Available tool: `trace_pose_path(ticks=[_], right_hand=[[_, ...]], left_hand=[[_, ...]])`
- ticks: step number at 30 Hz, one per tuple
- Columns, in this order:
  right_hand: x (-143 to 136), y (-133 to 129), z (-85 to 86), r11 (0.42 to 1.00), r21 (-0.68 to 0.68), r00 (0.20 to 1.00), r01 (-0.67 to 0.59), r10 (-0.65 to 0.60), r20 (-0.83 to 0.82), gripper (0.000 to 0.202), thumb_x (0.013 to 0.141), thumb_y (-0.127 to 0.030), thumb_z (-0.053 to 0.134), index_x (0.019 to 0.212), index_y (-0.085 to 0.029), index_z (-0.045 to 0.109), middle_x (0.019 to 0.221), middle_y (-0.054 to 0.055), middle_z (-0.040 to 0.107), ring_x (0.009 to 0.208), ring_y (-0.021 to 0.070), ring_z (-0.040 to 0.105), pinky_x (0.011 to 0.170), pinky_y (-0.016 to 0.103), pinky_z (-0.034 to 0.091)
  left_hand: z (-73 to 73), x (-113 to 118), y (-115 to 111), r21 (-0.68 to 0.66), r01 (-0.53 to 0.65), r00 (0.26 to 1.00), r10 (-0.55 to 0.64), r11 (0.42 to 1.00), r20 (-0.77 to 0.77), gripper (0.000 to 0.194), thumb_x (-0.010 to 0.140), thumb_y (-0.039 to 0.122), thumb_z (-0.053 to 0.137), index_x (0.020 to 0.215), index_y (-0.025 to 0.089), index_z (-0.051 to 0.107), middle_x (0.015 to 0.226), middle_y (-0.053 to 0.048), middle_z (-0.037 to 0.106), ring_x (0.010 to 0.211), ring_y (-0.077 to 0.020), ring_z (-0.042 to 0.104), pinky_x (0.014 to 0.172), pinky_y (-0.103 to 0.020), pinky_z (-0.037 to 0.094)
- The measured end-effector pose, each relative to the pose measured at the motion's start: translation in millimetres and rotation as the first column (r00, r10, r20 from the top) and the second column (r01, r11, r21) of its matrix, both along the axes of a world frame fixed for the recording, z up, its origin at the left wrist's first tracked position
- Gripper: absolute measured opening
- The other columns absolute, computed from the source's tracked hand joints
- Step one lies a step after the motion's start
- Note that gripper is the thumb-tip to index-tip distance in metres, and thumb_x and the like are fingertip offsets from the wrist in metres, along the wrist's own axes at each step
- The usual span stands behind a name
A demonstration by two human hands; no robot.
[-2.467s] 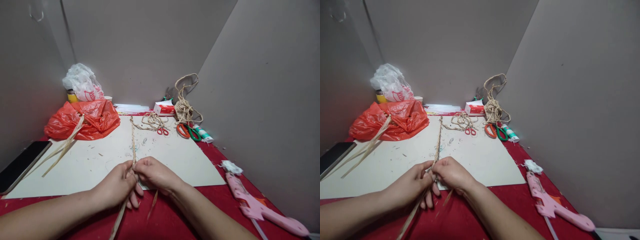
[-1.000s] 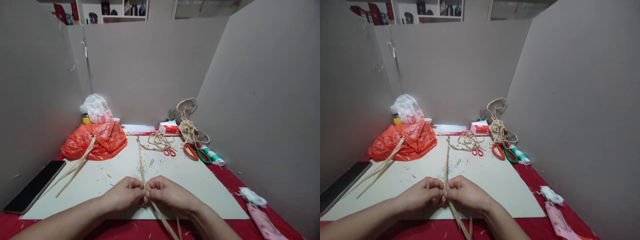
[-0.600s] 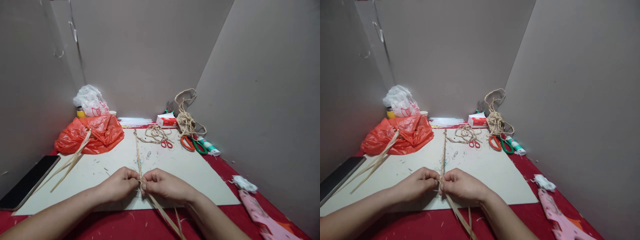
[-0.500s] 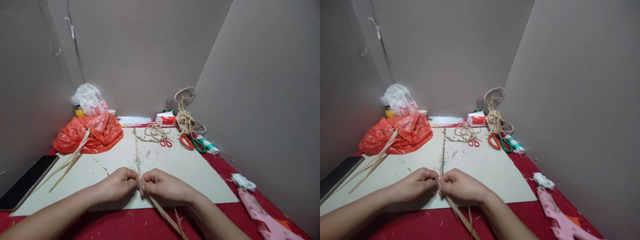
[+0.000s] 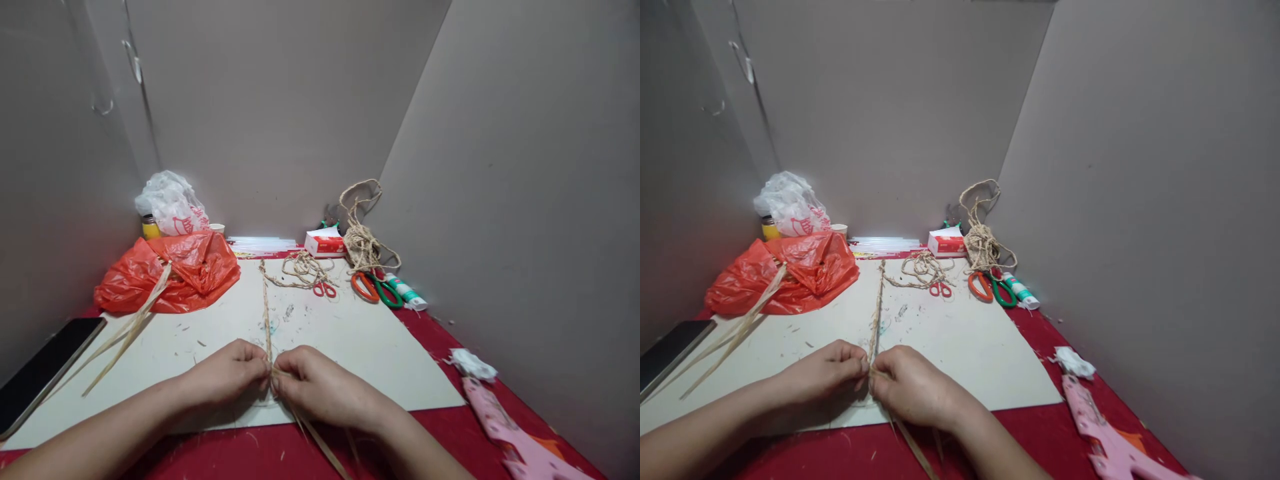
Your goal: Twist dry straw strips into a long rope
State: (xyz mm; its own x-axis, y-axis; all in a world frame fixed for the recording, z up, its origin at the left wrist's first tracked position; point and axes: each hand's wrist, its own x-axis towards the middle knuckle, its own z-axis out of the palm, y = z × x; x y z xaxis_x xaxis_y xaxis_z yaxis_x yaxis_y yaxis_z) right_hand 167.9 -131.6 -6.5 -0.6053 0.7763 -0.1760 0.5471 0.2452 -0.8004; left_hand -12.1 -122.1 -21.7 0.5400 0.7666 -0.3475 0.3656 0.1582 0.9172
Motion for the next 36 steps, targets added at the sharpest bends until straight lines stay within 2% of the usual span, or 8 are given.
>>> trace_pose_path(ticks=[7, 16, 20, 24, 27, 29, 33, 36], right_hand=[[10, 3, 5.1, 0.998, 0.046, 0.995, 0.032, -0.036, 0.089, 0.021, 0.078, -0.024, 0.043, 0.061, -0.015, 0.048, 0.055, -0.003, 0.039, 0.053, 0.0072, 0.033, 0.044, 0.018, 0.023], [3, -12, 10.9, 0.964, -0.25, 0.995, -0.088, 0.072, -0.07, 0.023, 0.079, -0.019, 0.036, 0.059, -0.016, 0.048, 0.05, -0.002, 0.05, 0.043, 0.006, 0.04, 0.042, 0.015, 0.033], [-2, -15, 2.5, 0.912, -0.401, 0.996, -0.09, 0.082, -0.038, 0.017, 0.074, -0.016, 0.035, 0.062, -0.017, 0.048, 0.054, -0.002, 0.055, 0.036, 0.0062, 0.043, 0.035, 0.015, 0.033], [-1, -18, -0.2, 0.944, -0.315, 0.993, -0.098, 0.113, 0.028, 0.021, 0.074, -0.016, 0.037, 0.057, -0.016, 0.047, 0.053, -0.001, 0.053, 0.037, 0.0064, 0.047, 0.034, 0.014, 0.034], [6, -18, 10.4, 0.902, -0.377, 0.976, -0.21, 0.215, -0.03, 0.021, 0.077, -0.02, 0.043, 0.059, -0.014, 0.051, 0.052, -0.002, 0.053, 0.037, 0.0054, 0.046, 0.037, 0.014, 0.035], [12, -14, 19.3, 0.888, -0.423, 0.982, -0.181, 0.143, -0.12, 0.024, 0.08, -0.028, 0.046, 0.062, -0.014, 0.052, 0.053, -0.001, 0.054, 0.039, 0.0058, 0.047, 0.04, 0.015, 0.037], [12, 1, 21.8, 0.948, -0.17, 0.904, 0.268, -0.308, -0.296, 0.029, 0.082, -0.039, 0.05, 0.07, -0.013, 0.056, 0.063, 0.002, 0.058, 0.054, 0.0084, 0.053, 0.051, 0.019, 0.042], [3, 6, 7.3, 0.942, -0.239, 0.859, 0.235, -0.317, -0.402, 0.03, 0.079, -0.042, 0.058, 0.088, -0.013, 0.059, 0.07, 0.002, 0.06, 0.062, 0.0105, 0.055, 0.055, 0.02, 0.043]], left_hand=[[6.0, 4, -7, -0.007, -0.064, 0.997, 0.064, 0.998, -0.034, 0.019, 0.073, 0.027, 0.046, 0.056, 0.016, 0.046, 0.045, 0.007, 0.033, 0.044, -0.0064, 0.024, 0.045, -0.024, 0.015], [-3.5, 9, -12, 0.02, -0.127, 0.99, 0.125, 0.992, 0.07, 0.022, 0.073, 0.03, 0.047, 0.06, 0.013, 0.054, 0.053, 0.003, 0.049, 0.05, -0.0074, 0.036, 0.05, -0.022, 0.025], [-5.9, 11, -14, -0.075, -0.119, 0.98, 0.129, 0.99, 0.151, 0.029, 0.075, 0.031, 0.047, 0.05, 0.016, 0.046, 0.041, 0.006, 0.037, 0.041, -0.0057, 0.027, 0.045, -0.022, 0.018], [-5.5, 13, -16, -0.147, -0.131, 0.97, 0.157, 0.98, 0.187, 0.025, 0.072, 0.028, 0.052, 0.052, 0.016, 0.045, 0.04, 0.007, 0.036, 0.038, -0.0048, 0.024, 0.043, -0.023, 0.013], [-4.8, 12, -16, -0.19, -0.13, 0.951, 0.177, 0.973, 0.255, 0.02, 0.07, 0.027, 0.058, 0.058, 0.016, 0.047, 0.045, 0.008, 0.038, 0.041, -0.0045, 0.024, 0.044, -0.023, 0.014], [-2.7, 8, -14, -0.203, -0.108, 0.943, 0.165, 0.973, 0.29, 0.022, 0.071, 0.028, 0.06, 0.059, 0.015, 0.047, 0.047, 0.007, 0.039, 0.043, -0.0047, 0.026, 0.046, -0.022, 0.016], [6.8, 4, -12, -0.224, -0.083, 0.949, 0.146, 0.971, 0.28, 0.024, 0.072, 0.031, 0.063, 0.063, 0.015, 0.049, 0.049, 0.007, 0.04, 0.044, -0.0048, 0.027, 0.046, -0.022, 0.017], [14.6, 7, -14, -0.213, -0.057, 0.929, 0.13, 0.975, 0.347, 0.027, 0.072, 0.036, 0.065, 0.063, 0.015, 0.051, 0.049, 0.006, 0.041, 0.045, -0.0053, 0.032, 0.048, -0.021, 0.023]])
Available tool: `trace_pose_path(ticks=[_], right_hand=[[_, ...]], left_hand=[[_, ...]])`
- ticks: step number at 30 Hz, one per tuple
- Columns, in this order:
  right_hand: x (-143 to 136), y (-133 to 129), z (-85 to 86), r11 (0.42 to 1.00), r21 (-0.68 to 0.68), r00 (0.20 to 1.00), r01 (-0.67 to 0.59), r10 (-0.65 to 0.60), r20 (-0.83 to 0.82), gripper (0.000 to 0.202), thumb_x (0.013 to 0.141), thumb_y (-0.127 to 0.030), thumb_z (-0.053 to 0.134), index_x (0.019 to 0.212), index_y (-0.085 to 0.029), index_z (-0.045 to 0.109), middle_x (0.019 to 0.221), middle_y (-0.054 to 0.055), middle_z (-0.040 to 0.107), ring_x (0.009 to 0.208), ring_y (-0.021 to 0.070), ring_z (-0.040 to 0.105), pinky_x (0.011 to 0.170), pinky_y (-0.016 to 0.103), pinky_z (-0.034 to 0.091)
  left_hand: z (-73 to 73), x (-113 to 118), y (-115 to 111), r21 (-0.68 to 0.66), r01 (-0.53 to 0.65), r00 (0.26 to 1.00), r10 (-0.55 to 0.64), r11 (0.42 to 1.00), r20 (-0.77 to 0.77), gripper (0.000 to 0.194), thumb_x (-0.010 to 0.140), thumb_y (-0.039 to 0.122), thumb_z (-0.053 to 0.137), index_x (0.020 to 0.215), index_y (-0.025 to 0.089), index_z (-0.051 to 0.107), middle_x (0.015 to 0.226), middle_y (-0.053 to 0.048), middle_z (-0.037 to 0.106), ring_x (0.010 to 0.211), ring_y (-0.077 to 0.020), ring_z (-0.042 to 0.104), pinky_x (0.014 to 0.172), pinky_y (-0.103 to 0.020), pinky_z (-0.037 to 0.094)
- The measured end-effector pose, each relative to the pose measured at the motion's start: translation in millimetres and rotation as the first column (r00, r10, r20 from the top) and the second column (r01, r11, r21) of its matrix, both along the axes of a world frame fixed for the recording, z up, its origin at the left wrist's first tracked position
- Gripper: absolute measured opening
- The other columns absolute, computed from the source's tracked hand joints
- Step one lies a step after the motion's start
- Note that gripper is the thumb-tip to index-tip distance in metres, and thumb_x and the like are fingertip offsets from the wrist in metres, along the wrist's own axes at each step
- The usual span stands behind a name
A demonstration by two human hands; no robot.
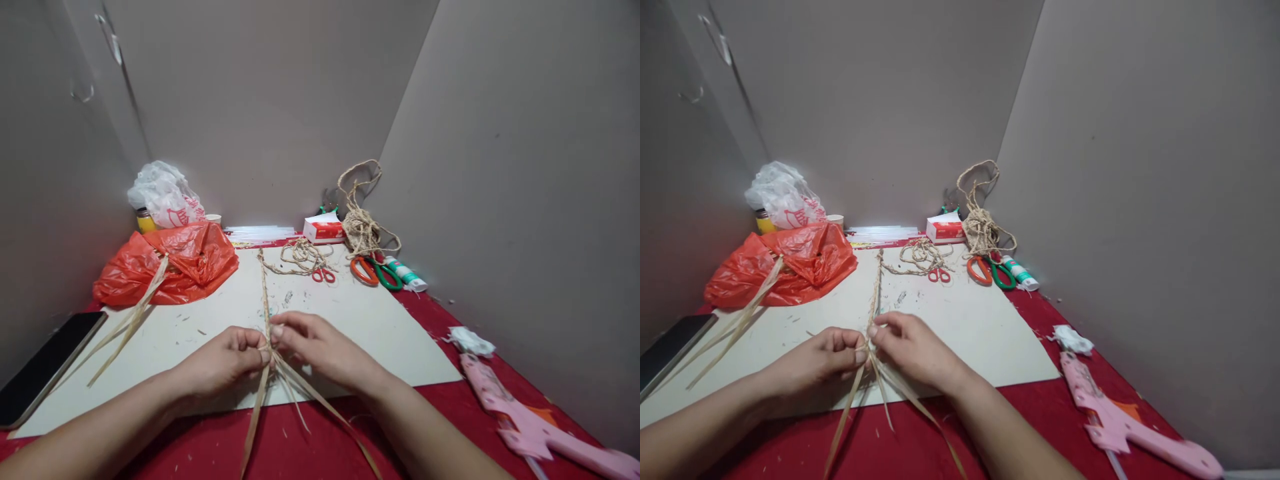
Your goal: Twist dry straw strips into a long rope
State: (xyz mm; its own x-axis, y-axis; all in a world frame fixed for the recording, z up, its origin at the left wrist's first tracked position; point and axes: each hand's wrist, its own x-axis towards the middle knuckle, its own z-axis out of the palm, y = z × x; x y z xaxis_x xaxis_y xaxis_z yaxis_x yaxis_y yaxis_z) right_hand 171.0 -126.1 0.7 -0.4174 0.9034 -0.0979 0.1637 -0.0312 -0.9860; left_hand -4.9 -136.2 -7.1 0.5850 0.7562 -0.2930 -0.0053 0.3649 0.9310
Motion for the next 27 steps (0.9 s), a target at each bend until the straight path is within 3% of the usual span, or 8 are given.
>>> trace_pose_path(ticks=[2, 4, 8, 12, 16, 19, 23, 27], right_hand=[[-6, 0, -11.1, 0.97, -0.17, 0.977, -0.174, 0.148, -0.154, 0.037, 0.078, -0.046, 0.058, 0.095, -0.013, 0.057, 0.064, -0.001, 0.057, 0.054, 0.0095, 0.053, 0.051, 0.021, 0.043], [-9, -1, -18.4, 0.918, -0.277, 0.935, -0.282, 0.199, -0.292, 0.036, 0.076, -0.046, 0.061, 0.093, -0.014, 0.056, 0.055, -0.006, 0.048, 0.042, 0.0054, 0.043, 0.045, 0.02, 0.042], [-6, 0, -18.5, 0.874, -0.377, 0.918, -0.306, 0.166, -0.359, 0.029, 0.07, -0.036, 0.069, 0.079, -0.014, 0.052, 0.055, -0.009, 0.038, 0.038, 0.001, 0.022, 0.034, 0.014, 0.033], [-3, 2, -12.9, 0.821, -0.447, 0.913, -0.355, 0.202, -0.354, 0.026, 0.076, -0.036, 0.064, 0.08, -0.015, 0.049, 0.066, -0.003, 0.053, 0.037, 0.0001, 0.02, 0.03, 0.012, 0.018], [-2, 3, -12.4, 0.783, -0.489, 0.908, -0.384, 0.225, -0.353, 0.025, 0.077, -0.036, 0.062, 0.083, -0.016, 0.049, 0.056, -0.008, 0.04, 0.038, 0.0015, 0.016, 0.032, 0.015, 0.008], [-1, 3, -14.9, 0.824, -0.445, 0.929, -0.351, 0.246, -0.276, 0.025, 0.078, -0.037, 0.062, 0.083, -0.016, 0.05, 0.053, -0.009, 0.032, 0.04, 0.0026, 0.016, 0.035, 0.017, 0.009], [-2, 4, -18.6, 0.93, -0.245, 0.96, -0.273, 0.28, -0.009, 0.034, 0.08, -0.045, 0.056, 0.071, -0.013, 0.052, 0.053, -0.006, 0.037, 0.047, 0.0041, 0.029, 0.043, 0.018, 0.02], [-4, 4, -19.3, 0.928, -0.229, 0.929, -0.293, 0.333, 0.162, 0.041, 0.085, -0.046, 0.046, 0.064, -0.011, 0.055, 0.048, -0.005, 0.039, 0.043, 0.0049, 0.029, 0.042, 0.02, 0.02]], left_hand=[[2.9, 4, -2, 0.043, 0.001, 0.998, -0.004, 0.999, 0.064, 0.031, 0.074, 0.04, 0.064, 0.062, 0.014, 0.053, 0.05, 0.003, 0.045, 0.05, -0.0074, 0.04, 0.053, -0.021, 0.029], [3.5, 5, -4, 0.066, -0.003, 0.998, -0.001, 0.998, 0.06, 0.034, 0.074, 0.044, 0.063, 0.063, 0.014, 0.056, 0.052, 0.001, 0.049, 0.054, -0.0093, 0.045, 0.056, -0.022, 0.031], [1.6, 1, -4, 0.057, -0.037, 0.994, 0.043, 0.998, -0.1, 0.038, 0.067, 0.049, 0.068, 0.067, 0.013, 0.056, 0.052, 0.002, 0.048, 0.052, -0.0083, 0.041, 0.053, -0.021, 0.029], [1.5, -4, -1, 0.055, -0.045, 0.978, 0.055, 0.997, -0.202, 0.043, 0.066, 0.054, 0.066, 0.067, 0.013, 0.055, 0.052, 0.004, 0.045, 0.049, -0.0068, 0.035, 0.05, -0.021, 0.024], [2.9, -4, 1, 0.103, -0.03, 0.976, 0.052, 0.994, -0.21, 0.041, 0.067, 0.053, 0.065, 0.065, 0.015, 0.05, 0.051, 0.006, 0.039, 0.047, -0.0053, 0.028, 0.048, -0.022, 0.019], [2.8, -5, 1, 0.151, -0.001, 0.968, 0.039, 0.989, -0.247, 0.038, 0.07, 0.049, 0.063, 0.065, 0.016, 0.046, 0.051, 0.007, 0.034, 0.048, -0.0057, 0.024, 0.047, -0.022, 0.016], [-1.1, -7, 0, 0.275, 0.079, 0.928, 0.03, 0.958, -0.37, 0.029, 0.078, 0.042, 0.053, 0.068, 0.014, 0.052, 0.056, 0.005, 0.038, 0.053, -0.0075, 0.028, 0.049, -0.021, 0.022], [-4.2, -7, -4, 0.458, 0.2, 0.814, 0.113, 0.866, -0.57, 0.027, 0.083, 0.031, 0.04, 0.068, 0.015, 0.056, 0.057, 0.003, 0.045, 0.055, -0.0098, 0.036, 0.052, -0.021, 0.026]])
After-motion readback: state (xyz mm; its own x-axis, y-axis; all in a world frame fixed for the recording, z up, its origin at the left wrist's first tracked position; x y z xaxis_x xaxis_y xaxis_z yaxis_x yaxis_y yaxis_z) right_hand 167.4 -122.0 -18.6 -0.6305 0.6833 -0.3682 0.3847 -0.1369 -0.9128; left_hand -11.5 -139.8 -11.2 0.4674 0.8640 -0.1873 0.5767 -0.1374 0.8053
